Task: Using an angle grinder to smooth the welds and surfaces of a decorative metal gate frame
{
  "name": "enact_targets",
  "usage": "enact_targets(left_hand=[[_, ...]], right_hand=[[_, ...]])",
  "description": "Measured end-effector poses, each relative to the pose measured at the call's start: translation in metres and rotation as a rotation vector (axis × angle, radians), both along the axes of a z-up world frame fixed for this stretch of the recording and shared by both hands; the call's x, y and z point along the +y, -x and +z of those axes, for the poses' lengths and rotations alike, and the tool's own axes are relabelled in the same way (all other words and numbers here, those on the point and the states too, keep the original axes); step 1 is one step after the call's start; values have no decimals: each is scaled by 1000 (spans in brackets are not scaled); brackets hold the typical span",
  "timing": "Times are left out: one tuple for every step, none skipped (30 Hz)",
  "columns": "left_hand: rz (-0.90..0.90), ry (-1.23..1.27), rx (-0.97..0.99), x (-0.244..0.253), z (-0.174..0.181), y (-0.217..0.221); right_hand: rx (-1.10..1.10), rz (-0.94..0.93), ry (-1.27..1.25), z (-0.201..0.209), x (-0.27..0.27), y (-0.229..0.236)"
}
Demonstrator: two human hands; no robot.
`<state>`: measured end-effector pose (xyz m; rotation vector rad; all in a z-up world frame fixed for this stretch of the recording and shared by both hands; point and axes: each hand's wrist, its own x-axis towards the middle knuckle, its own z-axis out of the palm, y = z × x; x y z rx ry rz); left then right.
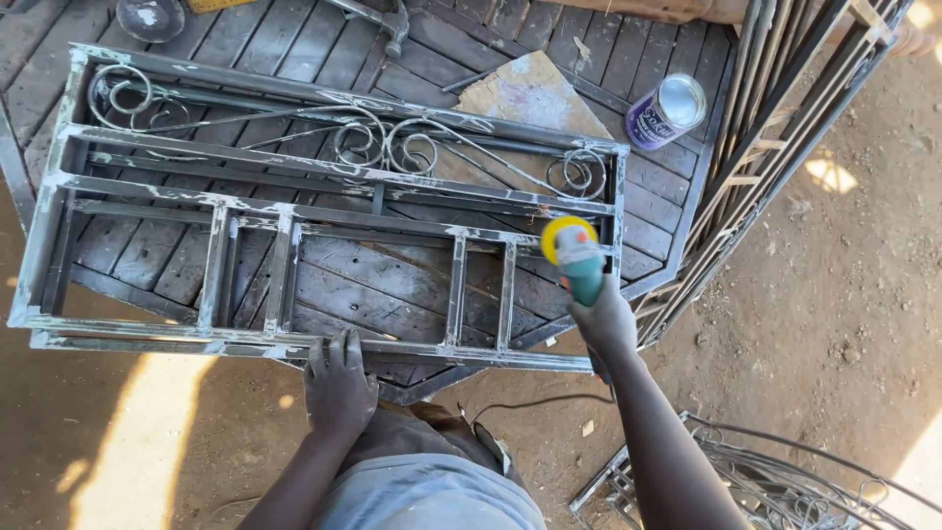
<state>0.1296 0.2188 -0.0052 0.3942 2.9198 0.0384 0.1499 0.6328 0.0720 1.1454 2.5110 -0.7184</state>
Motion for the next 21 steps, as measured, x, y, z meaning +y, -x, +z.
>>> enact_targets(left_hand=[[5,-3,2,-2,-4,1],[2,-33,-15,-4,-9,2],[-2,-63,-33,-7,-14,2],[7,-62,-33,-9,-16,2],[-1,-56,2,-10,-18,2],[-15,-56,36,-8,-22,2],[-10,-61,36,-5,-22,0],[-8,-60,11,-7,-20,1],[-7,-60,-14,-8,-18,2],[4,-51,-8,-10,-16,4],[-5,-82,-23,-11,-14,5],[-16,-113,-34,-12,-11,8],[-6,-105,-25,-15,-7,12],[13,-157,-64,-17,-3,16],[32,-210,-103,-19,0,20],[33,-208,-96,-24,1,24],[85,-259,-132,-28,2,29],[130,-313,-171,-32,2,34],[123,-312,-167,-39,4,37],[164,-367,-197,-41,4,42],[203,-421,-229,-44,4,48]], right_hand=[[2,5,-3,6,3,-2],[-40,-133,-17,12,6,-3],[-83,-272,-29,17,9,-3],[-84,-262,-28,18,15,-5],[-64,-392,4,19,21,-7],[-43,-527,31,21,30,-11],[-43,-522,26,33,26,-10],[-31,-528,77,43,19,-6],[-19,-533,129,54,12,-2],[-16,-522,139,57,-1,5],[-88,-437,101,60,-14,11],[-154,-352,62,64,-27,19],[-147,-341,71,63,-44,30],[-147,-279,62,63,-60,39],[-147,-217,52,62,-76,48],[-141,-216,56,61,-95,59],[-144,-178,77,60,-113,70],[-148,-148,95,59,-131,79],[-143,-154,96,66,-156,87],[-132,-122,121,74,-177,96],[-120,-89,145,82,-198,106]])
